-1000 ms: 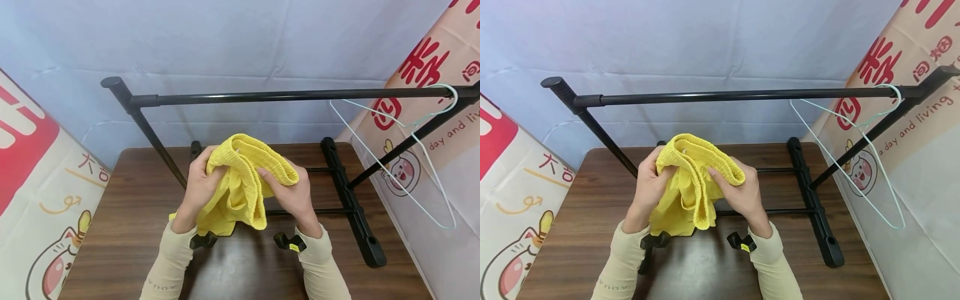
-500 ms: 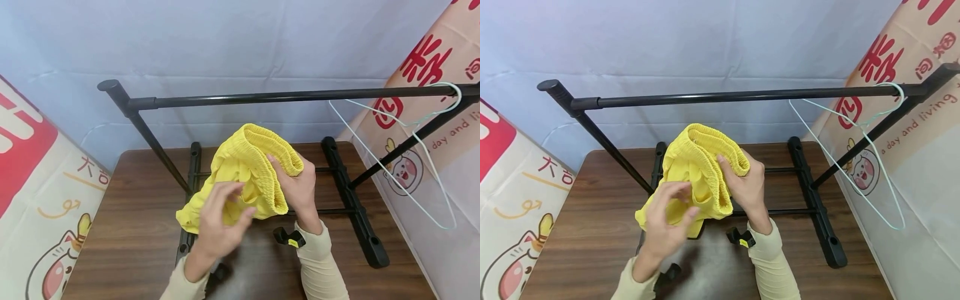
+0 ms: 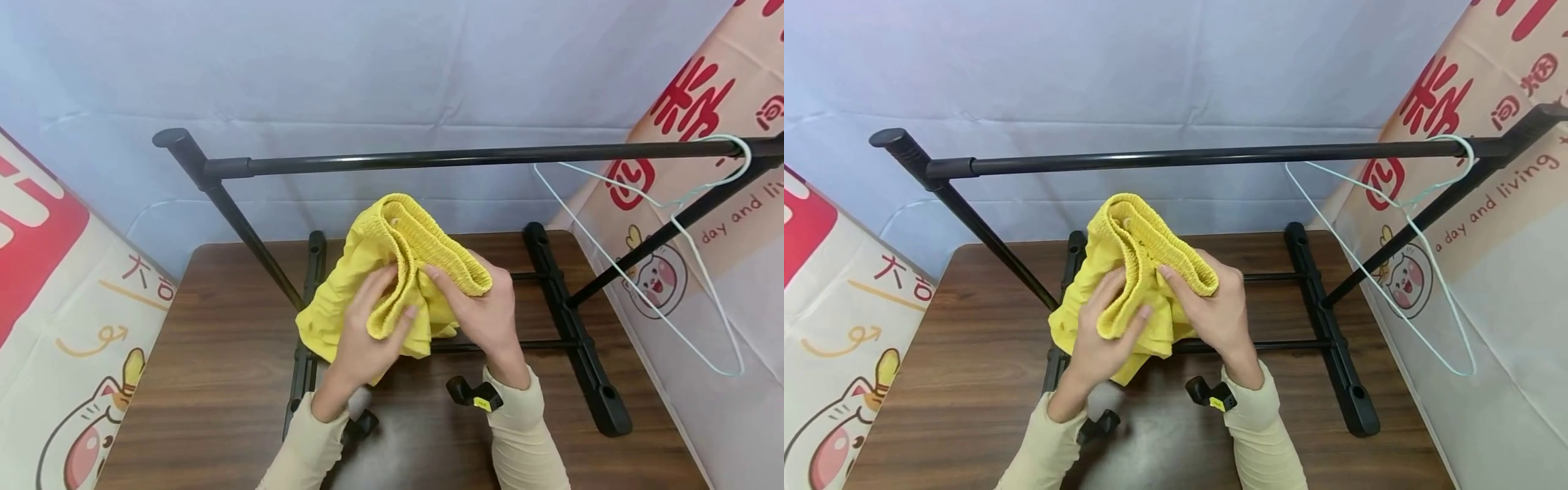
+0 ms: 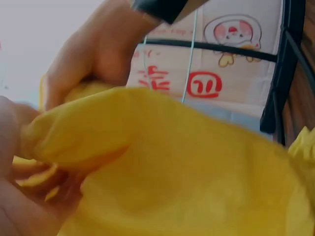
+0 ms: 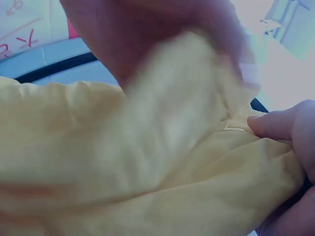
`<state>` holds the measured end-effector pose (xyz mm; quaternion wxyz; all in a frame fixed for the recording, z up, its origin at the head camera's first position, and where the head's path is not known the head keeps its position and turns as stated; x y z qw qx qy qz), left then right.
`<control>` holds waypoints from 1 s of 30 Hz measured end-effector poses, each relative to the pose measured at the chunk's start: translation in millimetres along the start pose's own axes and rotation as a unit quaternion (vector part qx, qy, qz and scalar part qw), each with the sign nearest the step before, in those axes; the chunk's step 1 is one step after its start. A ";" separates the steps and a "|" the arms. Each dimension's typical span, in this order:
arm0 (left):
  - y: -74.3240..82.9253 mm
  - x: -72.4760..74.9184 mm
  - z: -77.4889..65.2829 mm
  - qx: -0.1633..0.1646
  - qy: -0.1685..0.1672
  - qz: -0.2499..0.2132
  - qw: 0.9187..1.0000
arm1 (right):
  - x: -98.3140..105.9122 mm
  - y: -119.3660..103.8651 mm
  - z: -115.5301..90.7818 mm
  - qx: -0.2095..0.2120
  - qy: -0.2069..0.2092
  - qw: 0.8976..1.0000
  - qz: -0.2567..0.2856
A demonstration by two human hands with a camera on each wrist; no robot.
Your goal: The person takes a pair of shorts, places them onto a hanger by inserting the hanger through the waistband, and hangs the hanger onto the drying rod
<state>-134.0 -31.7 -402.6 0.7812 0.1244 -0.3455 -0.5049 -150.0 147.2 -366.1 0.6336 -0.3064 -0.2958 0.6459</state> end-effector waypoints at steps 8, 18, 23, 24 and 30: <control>-48.6 66.8 9.9 0.044 0.048 0.084 0.994 | 42.1 -16.8 15.6 0.021 0.081 0.996 -0.034; -50.5 97.6 44.6 0.036 0.111 0.310 0.944 | 68.5 -16.0 29.1 0.086 0.164 0.962 -0.201; -38.9 90.6 55.0 0.049 0.098 0.186 0.976 | 67.4 -15.0 24.0 -0.039 0.215 0.950 -0.223; -36.5 90.8 56.8 0.040 0.103 0.175 0.978 | 66.7 -16.6 23.7 -0.062 0.208 0.958 -0.188; -18.8 104.7 68.0 -0.077 0.211 0.187 0.956 | 62.7 -29.1 26.5 0.008 0.148 0.986 0.080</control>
Point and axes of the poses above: each hand's wrist, its own z-axis towards the middle knuckle, its own x-axis out of the back of the hand, y = z × x, the point moved 1 cm from there along z, towards the middle knuckle, and after that the axes turned 15 degrees about z, right-handed, at the moved point
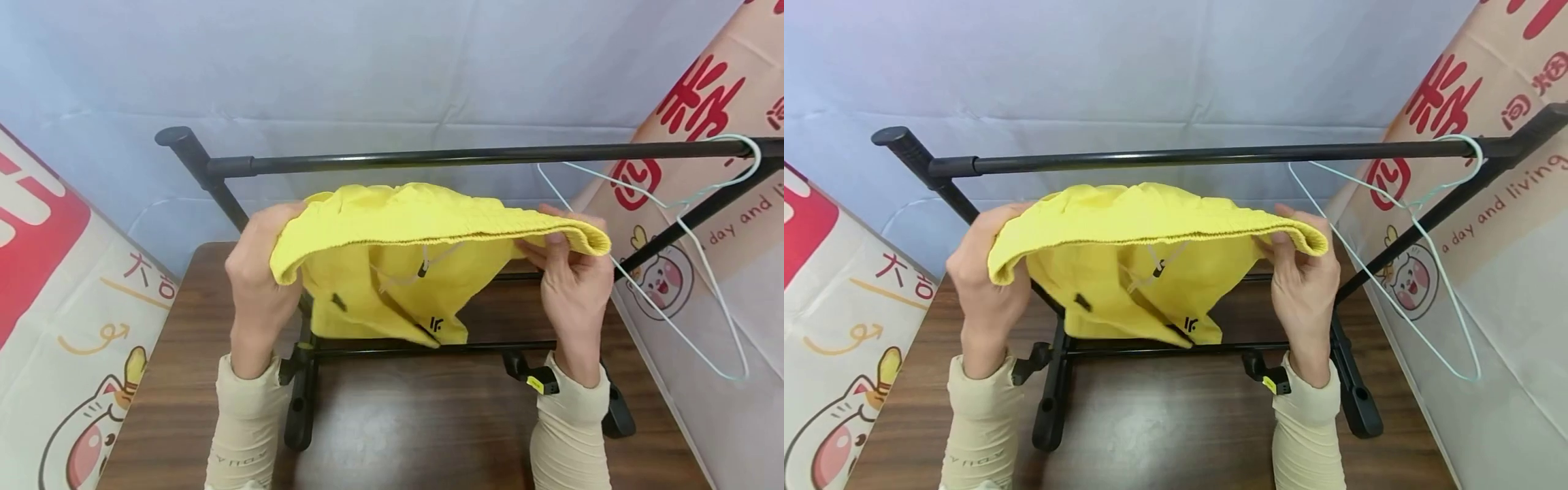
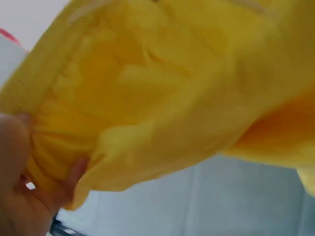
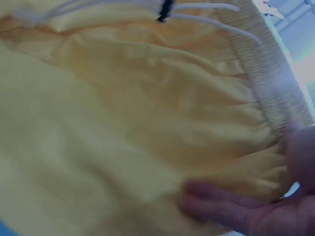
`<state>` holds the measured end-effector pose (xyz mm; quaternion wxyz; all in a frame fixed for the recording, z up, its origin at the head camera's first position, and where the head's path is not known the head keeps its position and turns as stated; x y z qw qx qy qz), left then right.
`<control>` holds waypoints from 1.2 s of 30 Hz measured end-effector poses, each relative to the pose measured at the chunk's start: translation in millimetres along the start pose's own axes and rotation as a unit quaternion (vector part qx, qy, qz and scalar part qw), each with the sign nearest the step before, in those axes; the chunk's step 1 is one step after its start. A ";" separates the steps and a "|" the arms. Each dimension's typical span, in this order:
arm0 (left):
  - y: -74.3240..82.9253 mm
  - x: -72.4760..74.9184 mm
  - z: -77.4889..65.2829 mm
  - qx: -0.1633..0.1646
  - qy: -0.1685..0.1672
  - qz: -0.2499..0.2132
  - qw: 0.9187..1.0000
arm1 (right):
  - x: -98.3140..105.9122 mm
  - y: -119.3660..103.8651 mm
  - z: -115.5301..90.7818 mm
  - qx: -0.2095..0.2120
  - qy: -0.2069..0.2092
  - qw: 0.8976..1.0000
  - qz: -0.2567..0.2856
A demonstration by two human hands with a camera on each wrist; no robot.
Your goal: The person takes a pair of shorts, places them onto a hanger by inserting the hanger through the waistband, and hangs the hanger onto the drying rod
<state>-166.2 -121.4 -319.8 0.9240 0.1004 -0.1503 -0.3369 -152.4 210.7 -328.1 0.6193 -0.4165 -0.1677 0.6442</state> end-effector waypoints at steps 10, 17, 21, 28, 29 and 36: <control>7.3 11.1 28.5 -0.085 0.133 0.000 0.987 | -3.1 -6.7 13.3 0.293 0.034 0.954 -0.046; -6.5 6.2 12.7 -0.098 0.014 -0.021 0.995 | 8.8 -4.7 9.3 0.170 -0.032 0.985 -0.019; -10.5 2.3 -10.5 -0.115 -0.089 -0.007 0.989 | 27.3 7.4 1.8 0.069 -0.027 0.997 -0.028; -17.5 -5.9 -62.5 0.028 -0.238 0.030 0.970 | 49.0 28.2 -20.0 -0.145 -0.003 0.957 -0.253; -18.6 -6.3 -69.6 0.060 -0.275 0.040 0.959 | 51.0 30.4 -23.5 -0.177 -0.017 0.942 -0.284; -28.2 -7.9 -105.3 0.255 -0.425 0.050 0.867 | 61.9 45.0 -39.0 -0.330 -0.123 0.886 -0.302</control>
Point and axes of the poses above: each hand's wrist, its own z-axis towards the middle knuckle, its own x-axis out of the back of the hand, y = z × x, the point moved 1 cm from there along z, towards the middle knuckle, and after that the axes turned 15 degrees about z, right-handed, at the moved point
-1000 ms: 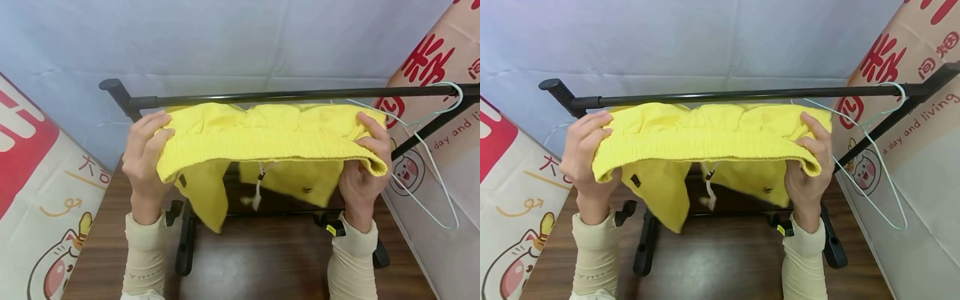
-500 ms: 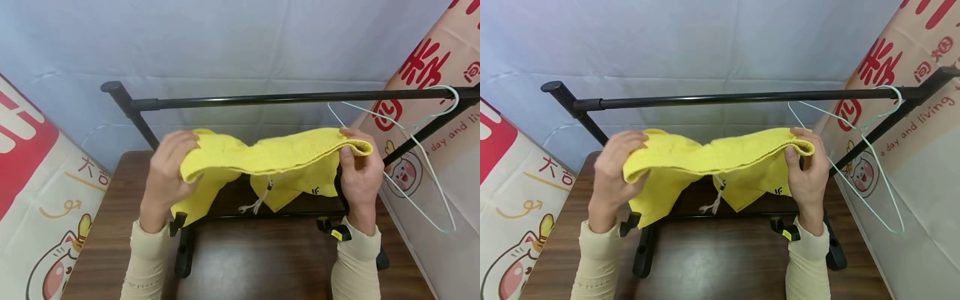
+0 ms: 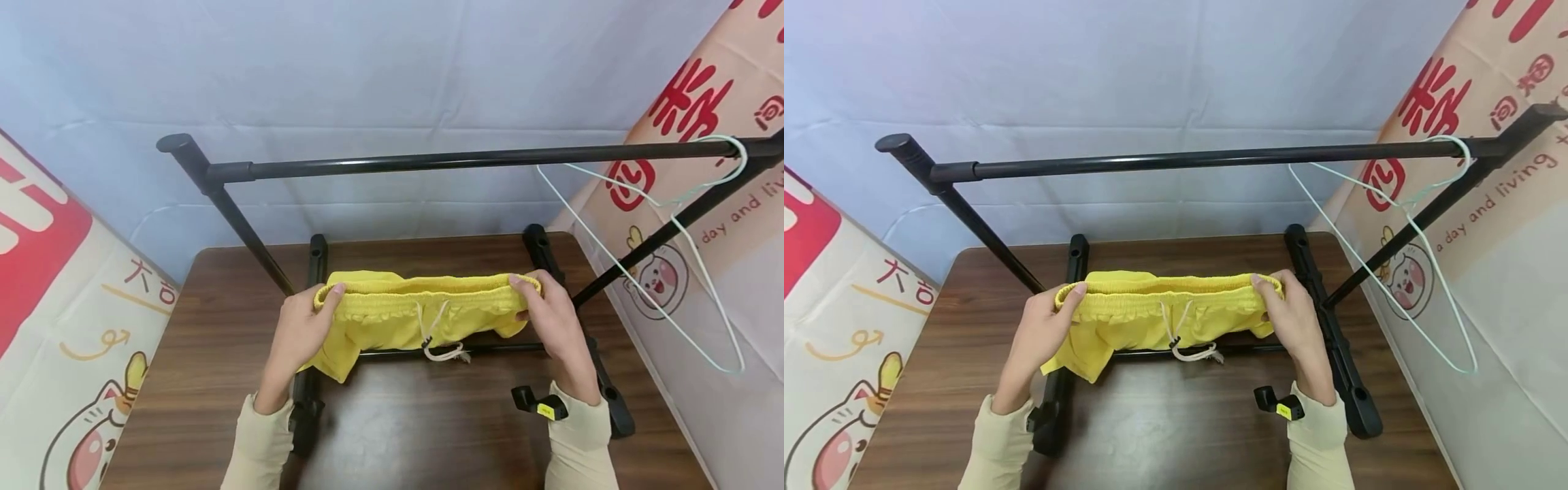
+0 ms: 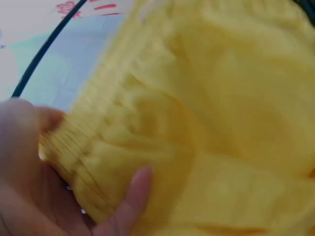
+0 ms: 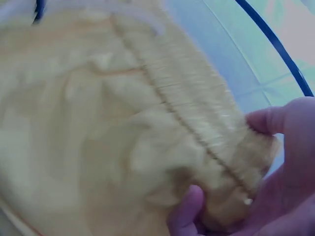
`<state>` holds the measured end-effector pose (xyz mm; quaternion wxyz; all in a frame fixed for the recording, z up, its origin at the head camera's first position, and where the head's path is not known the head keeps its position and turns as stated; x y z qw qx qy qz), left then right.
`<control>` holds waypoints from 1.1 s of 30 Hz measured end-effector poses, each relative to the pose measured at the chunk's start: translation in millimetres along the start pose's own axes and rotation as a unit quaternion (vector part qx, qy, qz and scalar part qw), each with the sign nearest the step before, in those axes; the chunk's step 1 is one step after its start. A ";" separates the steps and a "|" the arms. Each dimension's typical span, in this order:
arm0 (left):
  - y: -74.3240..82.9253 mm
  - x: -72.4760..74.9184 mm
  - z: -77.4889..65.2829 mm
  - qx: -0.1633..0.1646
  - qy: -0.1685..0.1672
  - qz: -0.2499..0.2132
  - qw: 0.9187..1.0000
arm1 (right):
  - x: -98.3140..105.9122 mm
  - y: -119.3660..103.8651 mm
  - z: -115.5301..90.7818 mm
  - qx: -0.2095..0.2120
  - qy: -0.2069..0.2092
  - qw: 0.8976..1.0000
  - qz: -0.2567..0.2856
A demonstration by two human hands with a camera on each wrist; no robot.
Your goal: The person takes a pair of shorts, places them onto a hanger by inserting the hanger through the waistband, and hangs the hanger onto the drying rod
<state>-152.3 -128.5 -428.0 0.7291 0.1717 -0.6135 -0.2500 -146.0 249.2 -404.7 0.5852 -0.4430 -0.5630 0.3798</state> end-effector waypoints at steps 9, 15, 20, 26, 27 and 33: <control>-4.5 -5.0 -5.5 0.029 -0.058 -0.029 0.997 | -10.9 8.9 2.8 -0.029 -0.035 0.999 -0.002; 3.2 -9.0 -11.2 -0.090 -0.065 -0.049 0.993 | -17.9 6.9 0.2 -0.023 -0.056 0.998 -0.028; 5.5 -12.1 -15.2 -0.178 -0.001 -0.008 0.984 | -19.0 4.1 -0.7 -0.015 -0.009 1.000 -0.020; 2.9 -10.7 -19.1 -0.192 0.071 0.043 0.978 | -11.4 2.7 -2.9 0.008 0.043 0.998 -0.033; 3.3 -10.5 -19.4 -0.181 0.072 0.049 0.980 | -10.0 2.8 -3.6 0.009 0.045 0.998 -0.036; 8.0 -15.9 -18.1 -0.130 0.068 0.044 0.988 | -6.4 6.3 -5.9 -0.004 0.014 0.996 -0.086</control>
Point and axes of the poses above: each hand's wrist, its own z-axis towards the middle knuckle, its own x-axis out of the back of the hand, y = z × x, the point moved 1 cm from there along z, towards the middle knuckle, and after that the axes turned 15 degrees about z, right-handed, at the moved point
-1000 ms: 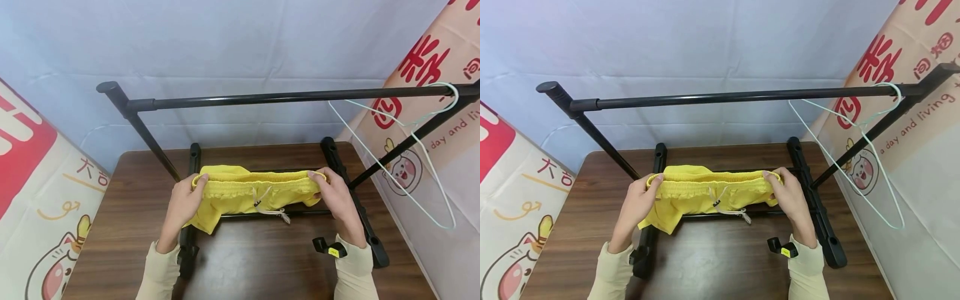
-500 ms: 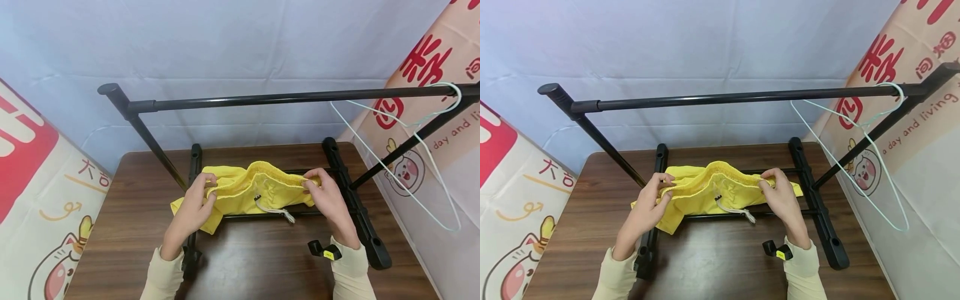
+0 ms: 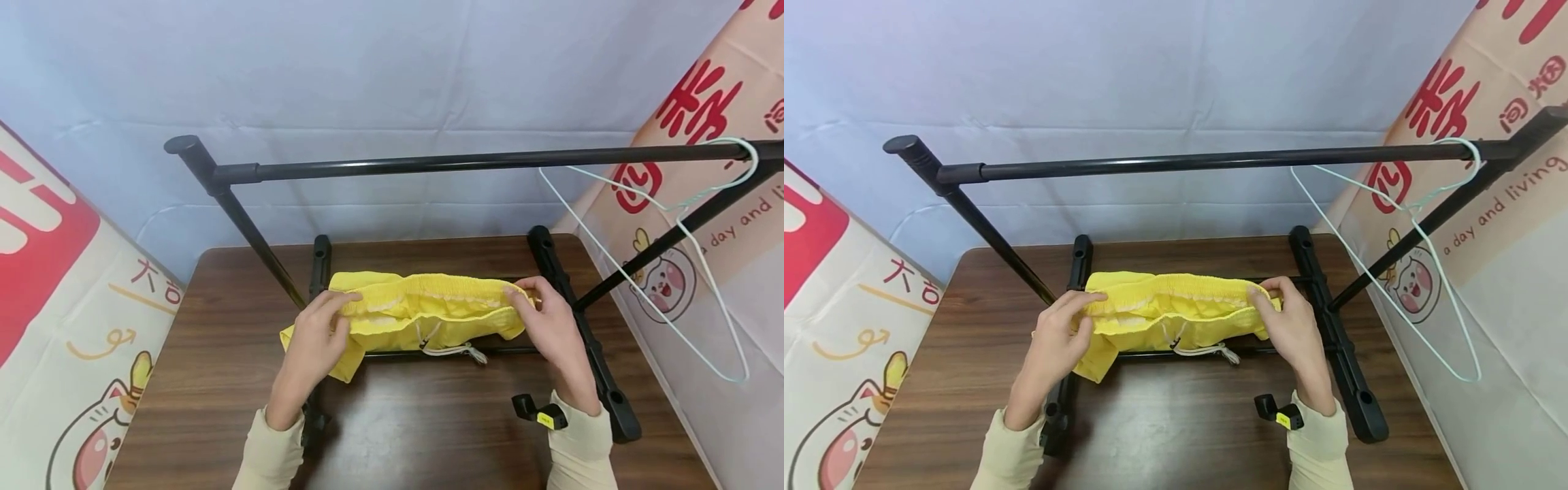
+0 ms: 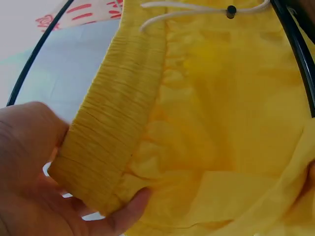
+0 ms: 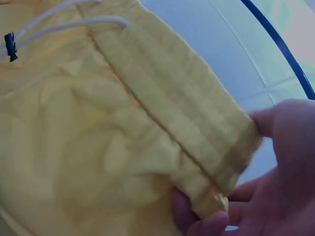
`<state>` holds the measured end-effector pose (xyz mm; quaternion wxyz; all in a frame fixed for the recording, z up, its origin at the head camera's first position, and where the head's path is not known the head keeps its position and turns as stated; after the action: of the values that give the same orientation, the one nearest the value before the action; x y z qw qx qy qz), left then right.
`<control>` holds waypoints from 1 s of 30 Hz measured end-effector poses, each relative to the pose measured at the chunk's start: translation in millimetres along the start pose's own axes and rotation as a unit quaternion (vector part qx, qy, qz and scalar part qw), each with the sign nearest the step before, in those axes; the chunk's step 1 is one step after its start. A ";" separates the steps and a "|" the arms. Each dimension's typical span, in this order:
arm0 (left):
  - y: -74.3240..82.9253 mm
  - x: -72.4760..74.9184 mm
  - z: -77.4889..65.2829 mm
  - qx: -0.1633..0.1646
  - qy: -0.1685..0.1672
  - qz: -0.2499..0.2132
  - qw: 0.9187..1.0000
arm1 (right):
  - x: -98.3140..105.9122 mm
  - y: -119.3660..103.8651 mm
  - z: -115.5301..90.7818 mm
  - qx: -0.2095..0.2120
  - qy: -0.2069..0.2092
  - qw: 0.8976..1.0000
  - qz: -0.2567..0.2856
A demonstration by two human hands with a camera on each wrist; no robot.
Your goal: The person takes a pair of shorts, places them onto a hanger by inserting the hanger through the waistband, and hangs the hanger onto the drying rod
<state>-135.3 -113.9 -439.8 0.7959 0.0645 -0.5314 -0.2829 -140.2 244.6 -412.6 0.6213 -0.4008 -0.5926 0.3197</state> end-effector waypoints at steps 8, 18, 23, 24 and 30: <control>4.1 -8.1 7.7 0.029 0.006 -0.021 0.999 | -4.2 9.9 2.3 -0.035 -0.006 0.997 -0.064; 4.9 -8.6 10.1 0.052 -0.027 -0.048 0.997 | 2.0 4.7 -2.7 -0.009 0.027 0.996 -0.080; 5.3 -7.6 9.7 0.062 -0.040 -0.057 0.996 | 13.4 -6.6 -9.1 0.016 0.071 0.995 -0.066; 5.3 -7.6 9.5 0.063 -0.041 -0.057 0.995 | 15.8 -9.4 -10.5 0.024 0.084 0.994 -0.063; 3.8 -7.8 8.3 0.065 -0.044 -0.058 0.995 | 31.8 -28.1 -17.2 0.054 0.188 0.980 -0.040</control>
<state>-143.2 -105.1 -441.0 0.7481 0.1342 -0.5785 -0.2962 -122.4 256.9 -372.3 0.7550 -0.3951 -0.4626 0.2448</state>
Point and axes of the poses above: each hand's wrist, its own z-axis towards the middle knuckle, its own x-axis out of the back of the hand, y = z × x, the point moved 1 cm from there along z, towards the middle knuckle, and after that the axes turned 15 degrees about z, right-handed, at the moved point
